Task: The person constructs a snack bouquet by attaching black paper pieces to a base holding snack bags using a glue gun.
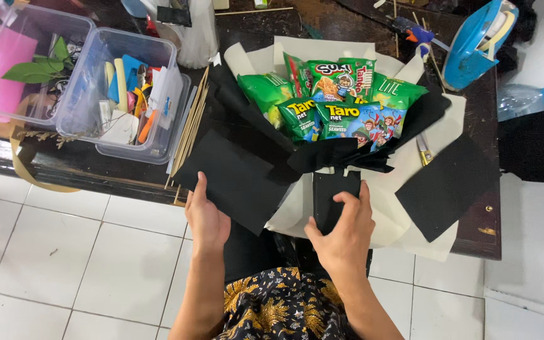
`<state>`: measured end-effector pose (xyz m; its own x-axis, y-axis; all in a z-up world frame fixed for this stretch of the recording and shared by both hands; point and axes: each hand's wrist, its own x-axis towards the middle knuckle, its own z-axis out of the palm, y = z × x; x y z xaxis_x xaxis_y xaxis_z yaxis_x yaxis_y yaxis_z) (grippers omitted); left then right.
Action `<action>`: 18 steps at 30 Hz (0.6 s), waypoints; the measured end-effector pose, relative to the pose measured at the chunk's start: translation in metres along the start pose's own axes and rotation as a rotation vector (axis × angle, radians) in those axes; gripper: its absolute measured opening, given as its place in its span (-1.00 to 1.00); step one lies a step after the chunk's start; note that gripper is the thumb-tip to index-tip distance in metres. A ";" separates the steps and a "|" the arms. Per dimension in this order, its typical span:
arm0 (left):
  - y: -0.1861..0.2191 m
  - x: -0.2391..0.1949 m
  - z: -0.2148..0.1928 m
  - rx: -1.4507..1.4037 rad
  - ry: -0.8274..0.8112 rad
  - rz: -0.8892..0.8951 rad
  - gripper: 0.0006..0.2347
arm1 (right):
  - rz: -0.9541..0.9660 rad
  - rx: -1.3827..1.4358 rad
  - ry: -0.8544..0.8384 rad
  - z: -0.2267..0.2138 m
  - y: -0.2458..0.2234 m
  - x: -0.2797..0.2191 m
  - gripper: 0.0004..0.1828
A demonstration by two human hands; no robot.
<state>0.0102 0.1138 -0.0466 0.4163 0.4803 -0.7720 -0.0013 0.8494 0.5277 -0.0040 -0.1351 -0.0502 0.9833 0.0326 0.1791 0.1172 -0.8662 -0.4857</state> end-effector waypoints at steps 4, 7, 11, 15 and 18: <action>-0.007 -0.001 0.012 0.125 0.019 -0.018 -0.19 | -0.036 0.085 0.108 -0.015 -0.005 -0.005 -0.32; -0.026 0.021 0.028 0.190 -0.003 -0.036 -0.20 | -0.063 0.111 0.131 -0.026 -0.010 -0.010 -0.37; -0.006 -0.025 0.078 0.225 -0.176 -0.081 -0.12 | -0.132 0.127 0.169 -0.035 -0.014 -0.017 -0.32; 0.011 -0.075 0.127 0.004 -0.374 -0.043 -0.24 | -0.145 0.166 0.150 -0.043 -0.010 -0.004 -0.27; 0.015 -0.086 0.168 -0.058 -0.450 -0.086 -0.39 | -0.252 0.100 0.314 -0.053 -0.005 0.023 -0.34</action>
<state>0.1272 0.0486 0.0872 0.7706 0.2754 -0.5747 0.0048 0.8992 0.4374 0.0104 -0.1566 0.0016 0.8337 0.0699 0.5477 0.3768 -0.7971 -0.4718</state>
